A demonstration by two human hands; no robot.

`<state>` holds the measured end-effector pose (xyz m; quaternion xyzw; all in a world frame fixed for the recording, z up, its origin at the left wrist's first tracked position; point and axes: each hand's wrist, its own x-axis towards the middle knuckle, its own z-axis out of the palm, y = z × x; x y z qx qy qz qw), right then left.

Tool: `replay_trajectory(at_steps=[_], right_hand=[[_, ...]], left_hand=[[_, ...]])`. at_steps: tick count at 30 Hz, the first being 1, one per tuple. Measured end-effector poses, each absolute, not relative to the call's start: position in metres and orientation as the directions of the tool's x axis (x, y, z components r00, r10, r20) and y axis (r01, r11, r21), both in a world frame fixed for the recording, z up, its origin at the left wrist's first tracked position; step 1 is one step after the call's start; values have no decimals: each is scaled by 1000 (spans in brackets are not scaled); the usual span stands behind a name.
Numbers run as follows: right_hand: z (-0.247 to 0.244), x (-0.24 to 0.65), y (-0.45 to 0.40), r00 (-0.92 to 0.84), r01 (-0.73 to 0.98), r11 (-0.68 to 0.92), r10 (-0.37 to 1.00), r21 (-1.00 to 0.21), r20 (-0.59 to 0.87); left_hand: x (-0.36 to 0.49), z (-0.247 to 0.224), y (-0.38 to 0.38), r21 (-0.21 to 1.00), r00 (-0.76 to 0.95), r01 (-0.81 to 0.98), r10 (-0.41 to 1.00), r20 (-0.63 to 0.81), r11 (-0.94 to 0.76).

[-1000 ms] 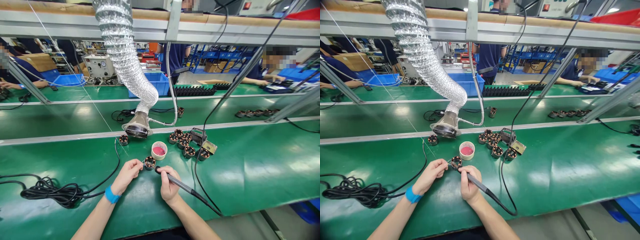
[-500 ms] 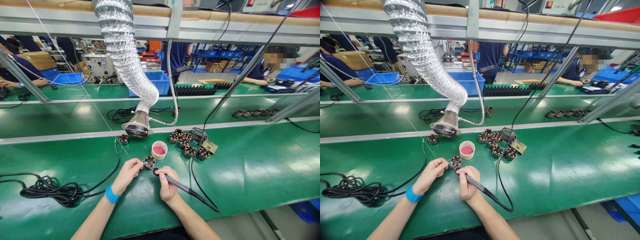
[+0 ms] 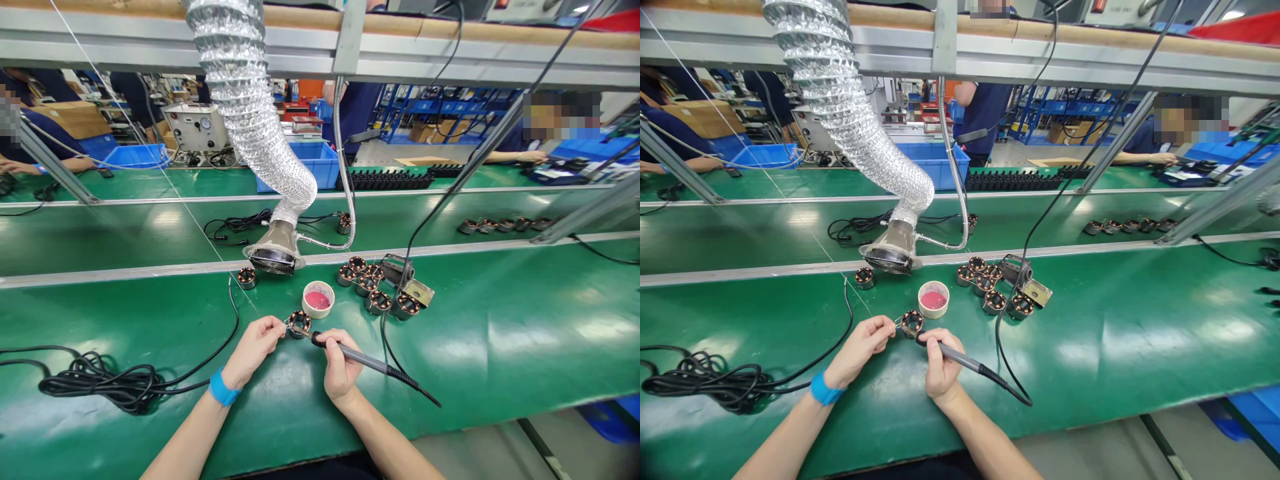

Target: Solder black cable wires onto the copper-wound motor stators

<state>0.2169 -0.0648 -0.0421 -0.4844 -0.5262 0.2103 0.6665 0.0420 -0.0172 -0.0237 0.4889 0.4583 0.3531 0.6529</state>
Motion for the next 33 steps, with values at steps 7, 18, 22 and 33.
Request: replay_trajectory(at_steps=[7, 18, 22, 33], right_hand=[[-38, 216, -64, 287, 256, 479, 792, -840, 539], [-41, 218, -65, 320, 272, 438, 799, -857, 509], [-41, 218, -65, 335, 268, 435, 795, -860, 506], [-37, 221, -64, 336, 395, 508, 695, -765, 635]], left_hand=[[42, -24, -17, 961, 321, -10, 911, -257, 275], [42, -25, -16, 961, 316, -13, 913, -258, 276], [42, -24, -16, 963, 317, -4, 914, -253, 269], [43, -18, -17, 960, 310, -13, 914, -263, 280]])
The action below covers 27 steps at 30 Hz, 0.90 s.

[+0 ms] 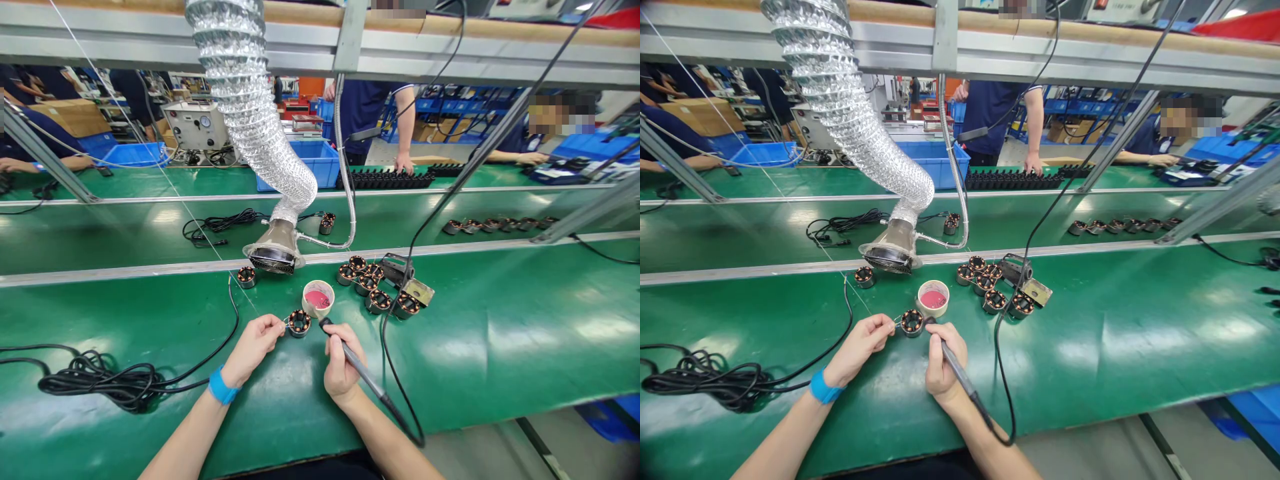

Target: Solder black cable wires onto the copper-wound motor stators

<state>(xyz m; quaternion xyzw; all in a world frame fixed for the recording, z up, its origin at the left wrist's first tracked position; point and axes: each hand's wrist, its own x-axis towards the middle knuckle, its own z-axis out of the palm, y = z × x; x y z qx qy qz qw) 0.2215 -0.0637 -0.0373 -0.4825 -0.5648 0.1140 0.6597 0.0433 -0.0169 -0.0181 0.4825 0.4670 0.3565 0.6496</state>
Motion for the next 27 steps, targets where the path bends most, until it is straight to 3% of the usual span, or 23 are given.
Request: replay_trajectory(at_steps=[5, 11, 18, 27], right_hand=[[-32, 216, -56, 323, 537, 489, 634, -687, 703], [-39, 212, -44, 210, 600, 269, 855, -753, 473], [-35, 211, -47, 305, 582, 341, 750, -738, 587], [-37, 218, -29, 361, 566, 297, 750, -769, 555]], left_hand=[[43, -20, -17, 958, 311, -24, 913, -265, 286], [42, -21, -18, 961, 316, -16, 913, -257, 276], [42, -23, -17, 961, 327, -18, 910, -255, 276], [42, -23, -16, 966, 331, -4, 912, -242, 257]])
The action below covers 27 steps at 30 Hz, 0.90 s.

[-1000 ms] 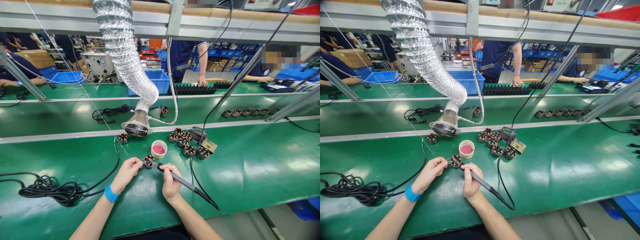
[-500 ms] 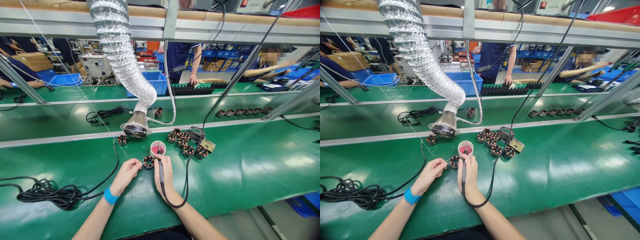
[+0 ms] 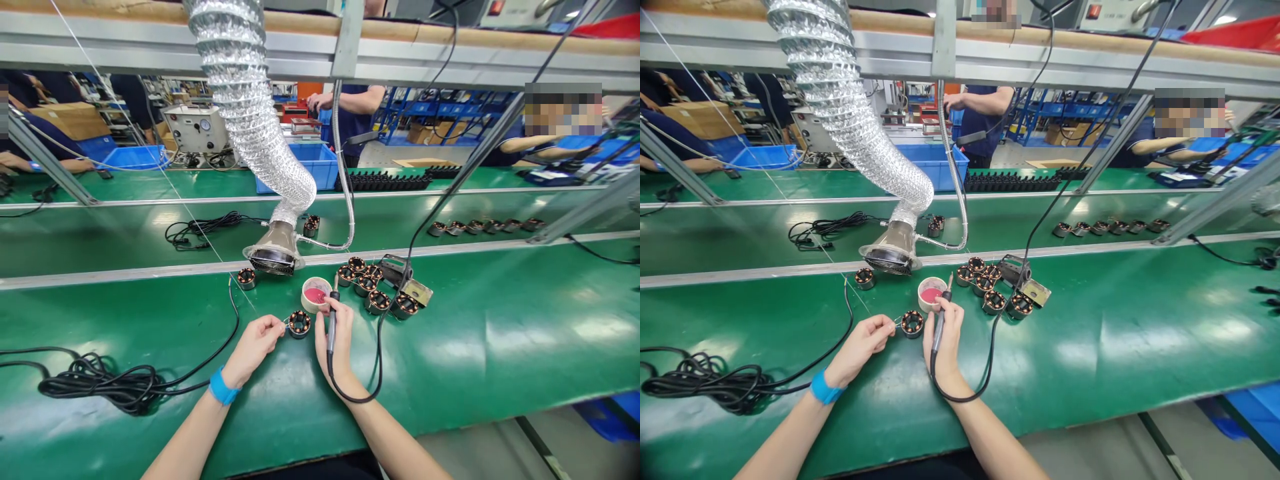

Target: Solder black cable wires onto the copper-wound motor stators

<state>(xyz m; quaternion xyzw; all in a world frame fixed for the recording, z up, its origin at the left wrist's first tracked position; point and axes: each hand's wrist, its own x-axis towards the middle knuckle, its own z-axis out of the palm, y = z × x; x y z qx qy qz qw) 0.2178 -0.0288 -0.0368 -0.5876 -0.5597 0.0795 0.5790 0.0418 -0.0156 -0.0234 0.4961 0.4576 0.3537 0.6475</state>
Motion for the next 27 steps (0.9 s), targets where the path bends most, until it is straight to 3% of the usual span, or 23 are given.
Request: replay_trajectory(at_steps=[10, 17, 27], right_hand=[[-36, 218, -28, 259, 501, 421, 761, -756, 595], [-46, 205, -42, 15, 385, 569, 784, -727, 621], [-47, 205, -42, -14, 307, 580, 796, -754, 606]], left_hand=[[40, -22, -15, 971, 308, 30, 922, -235, 237], [37, -24, -17, 966, 333, 8, 911, -244, 257], [36, -18, -16, 961, 311, -6, 914, -261, 277]])
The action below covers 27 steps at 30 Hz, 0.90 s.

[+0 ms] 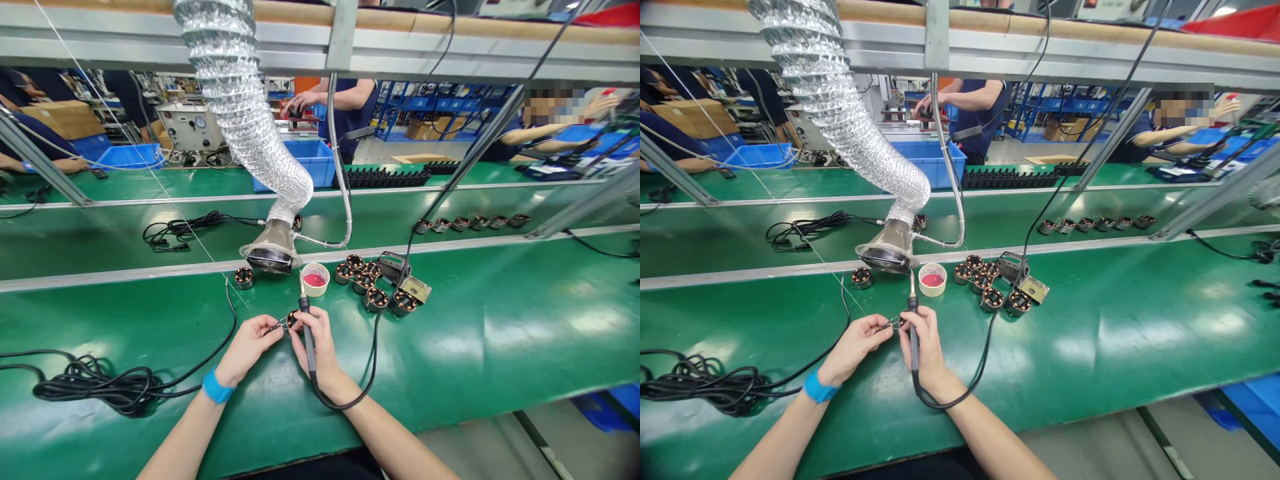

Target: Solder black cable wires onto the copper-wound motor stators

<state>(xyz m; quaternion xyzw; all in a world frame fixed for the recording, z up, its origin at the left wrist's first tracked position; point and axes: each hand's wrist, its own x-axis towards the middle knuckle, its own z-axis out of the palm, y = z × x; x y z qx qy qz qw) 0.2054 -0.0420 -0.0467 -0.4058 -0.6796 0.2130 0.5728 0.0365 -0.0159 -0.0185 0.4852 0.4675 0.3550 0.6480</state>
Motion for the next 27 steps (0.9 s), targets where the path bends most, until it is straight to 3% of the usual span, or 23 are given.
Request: replay_trajectory(at_steps=[13, 21, 27], right_hand=[[-46, 207, -43, -10, 325, 570, 800, -754, 600], [-43, 208, -44, 15, 370, 554, 799, -746, 601], [-42, 207, -45, 38, 357, 575, 778, -736, 627]], left_hand=[[39, -24, -14, 948, 296, 202, 907, -298, 246], [33, -24, -11, 939, 300, -48, 902, -310, 339], [35, -29, -11, 934, 225, -44, 915, -336, 354]])
